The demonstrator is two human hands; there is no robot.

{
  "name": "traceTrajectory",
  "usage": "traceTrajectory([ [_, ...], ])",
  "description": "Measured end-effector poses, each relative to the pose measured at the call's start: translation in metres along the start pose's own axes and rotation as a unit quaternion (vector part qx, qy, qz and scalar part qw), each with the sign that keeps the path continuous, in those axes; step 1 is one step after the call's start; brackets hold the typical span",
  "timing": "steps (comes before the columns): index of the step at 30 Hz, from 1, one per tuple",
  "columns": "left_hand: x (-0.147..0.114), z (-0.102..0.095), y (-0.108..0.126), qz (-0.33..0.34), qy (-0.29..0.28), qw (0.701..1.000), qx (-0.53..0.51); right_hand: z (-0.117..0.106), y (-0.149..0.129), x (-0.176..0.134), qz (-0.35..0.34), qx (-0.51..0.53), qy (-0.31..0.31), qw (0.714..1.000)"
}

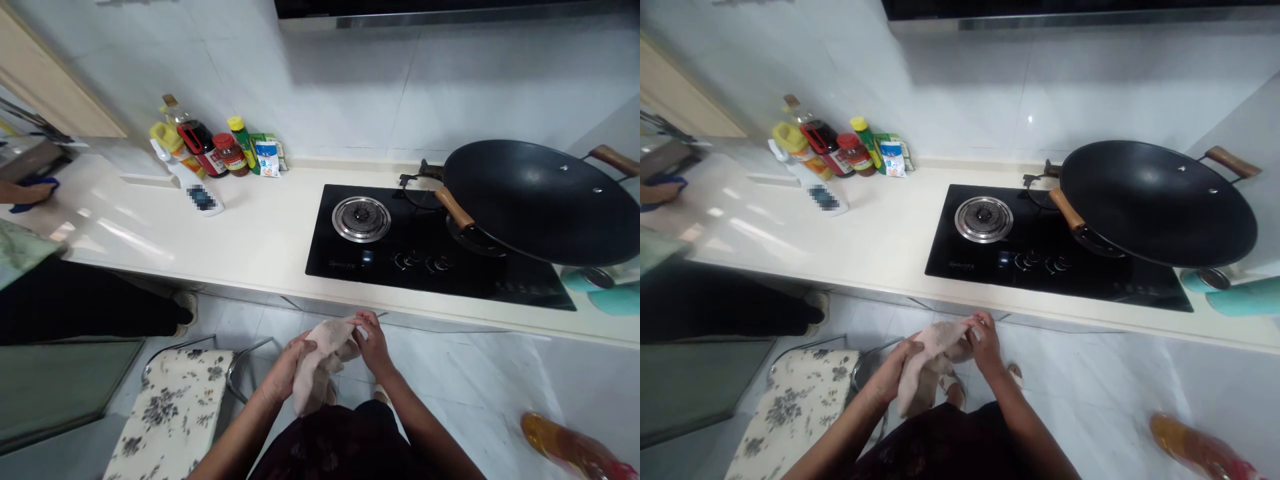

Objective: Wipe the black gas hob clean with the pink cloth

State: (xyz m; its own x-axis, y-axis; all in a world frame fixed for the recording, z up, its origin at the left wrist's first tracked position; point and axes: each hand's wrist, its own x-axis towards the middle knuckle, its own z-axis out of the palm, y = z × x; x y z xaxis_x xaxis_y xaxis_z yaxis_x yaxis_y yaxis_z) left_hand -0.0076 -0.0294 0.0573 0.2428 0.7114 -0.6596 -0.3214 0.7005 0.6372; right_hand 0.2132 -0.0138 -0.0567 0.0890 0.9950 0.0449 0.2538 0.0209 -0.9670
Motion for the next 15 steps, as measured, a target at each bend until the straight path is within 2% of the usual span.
traceTrajectory([
  [4,0.006,-0.002,-0.001,0.010,0.052,0.997,0.059,-0.028,0.008,0.011,0.071,0.031,-0.010,0.997],
  [7,0.010,-0.003,-0.004,0.014,0.053,0.992,0.112,-0.041,0.006,0.012,0.141,0.109,-0.029,0.984],
  [11,0.016,-0.001,-0.011,0.015,0.039,0.981,0.191,-0.042,-0.008,0.011,0.221,0.276,-0.042,0.935],
  [15,0.026,0.004,-0.018,0.024,0.016,0.975,0.219,-0.040,-0.023,0.013,0.256,0.378,-0.028,0.889],
])
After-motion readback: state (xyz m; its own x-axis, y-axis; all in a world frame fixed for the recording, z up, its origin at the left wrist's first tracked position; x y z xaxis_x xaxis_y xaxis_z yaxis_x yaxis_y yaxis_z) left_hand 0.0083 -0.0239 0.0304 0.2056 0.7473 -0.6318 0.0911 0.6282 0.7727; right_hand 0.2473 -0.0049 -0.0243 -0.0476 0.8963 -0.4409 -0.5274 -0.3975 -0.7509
